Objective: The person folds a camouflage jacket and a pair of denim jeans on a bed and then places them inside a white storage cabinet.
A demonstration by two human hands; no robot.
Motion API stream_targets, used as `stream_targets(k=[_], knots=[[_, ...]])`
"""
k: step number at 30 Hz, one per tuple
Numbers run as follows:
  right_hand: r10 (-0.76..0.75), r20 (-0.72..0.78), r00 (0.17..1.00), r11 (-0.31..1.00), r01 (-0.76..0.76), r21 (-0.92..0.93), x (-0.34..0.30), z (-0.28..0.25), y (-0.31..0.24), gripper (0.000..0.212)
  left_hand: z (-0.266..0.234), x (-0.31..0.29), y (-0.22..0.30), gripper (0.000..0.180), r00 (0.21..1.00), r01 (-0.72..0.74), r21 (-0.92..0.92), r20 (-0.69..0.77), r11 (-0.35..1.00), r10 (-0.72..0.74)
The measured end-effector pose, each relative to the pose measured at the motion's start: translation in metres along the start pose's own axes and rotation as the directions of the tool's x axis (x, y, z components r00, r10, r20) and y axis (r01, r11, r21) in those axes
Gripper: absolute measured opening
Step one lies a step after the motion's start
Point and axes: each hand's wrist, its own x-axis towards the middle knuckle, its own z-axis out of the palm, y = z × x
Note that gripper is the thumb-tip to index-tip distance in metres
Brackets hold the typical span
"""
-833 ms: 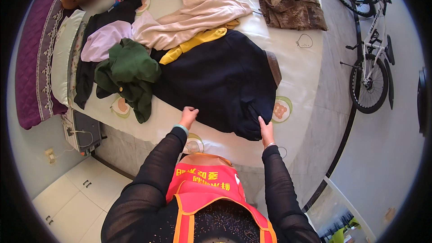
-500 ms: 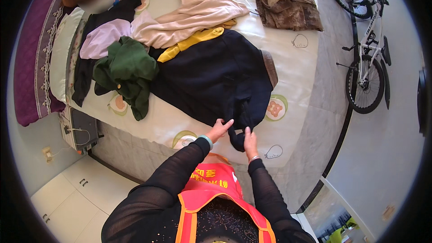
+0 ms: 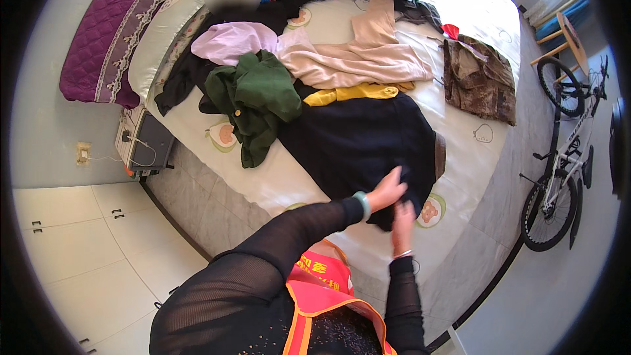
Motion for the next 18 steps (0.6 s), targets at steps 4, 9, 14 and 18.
stream_targets(k=[4, 9, 14, 18], knots=[[0.040, -0.183, 0.982, 0.961, 0.012, 0.276, 0.067, -0.039, -0.125, 0.036, -0.020, 0.073, 0.129, 0.068, 0.921, -0.389, 0.023, 0.018, 0.921, 0.388], [-0.308, -0.327, 0.893, 0.913, 0.375, 0.162, 0.118, -0.056, -0.139, 0.053, -0.112, 0.104, 0.121, 0.066, 0.817, -0.550, 0.315, 0.008, 0.773, 0.577], [0.082, 0.022, 0.996, 0.953, -0.085, 0.289, 0.084, 0.003, -0.028, 0.015, -0.297, 0.077, 0.040, 0.077, 0.908, 0.054, 0.813, -0.282, 0.580, 0.310], [0.425, 0.135, 0.895, 0.868, -0.445, 0.221, 0.017, 0.054, 0.079, 0.028, -0.407, 0.036, -0.003, 0.080, 0.781, 0.544, 0.724, -0.621, 0.424, 0.060]])
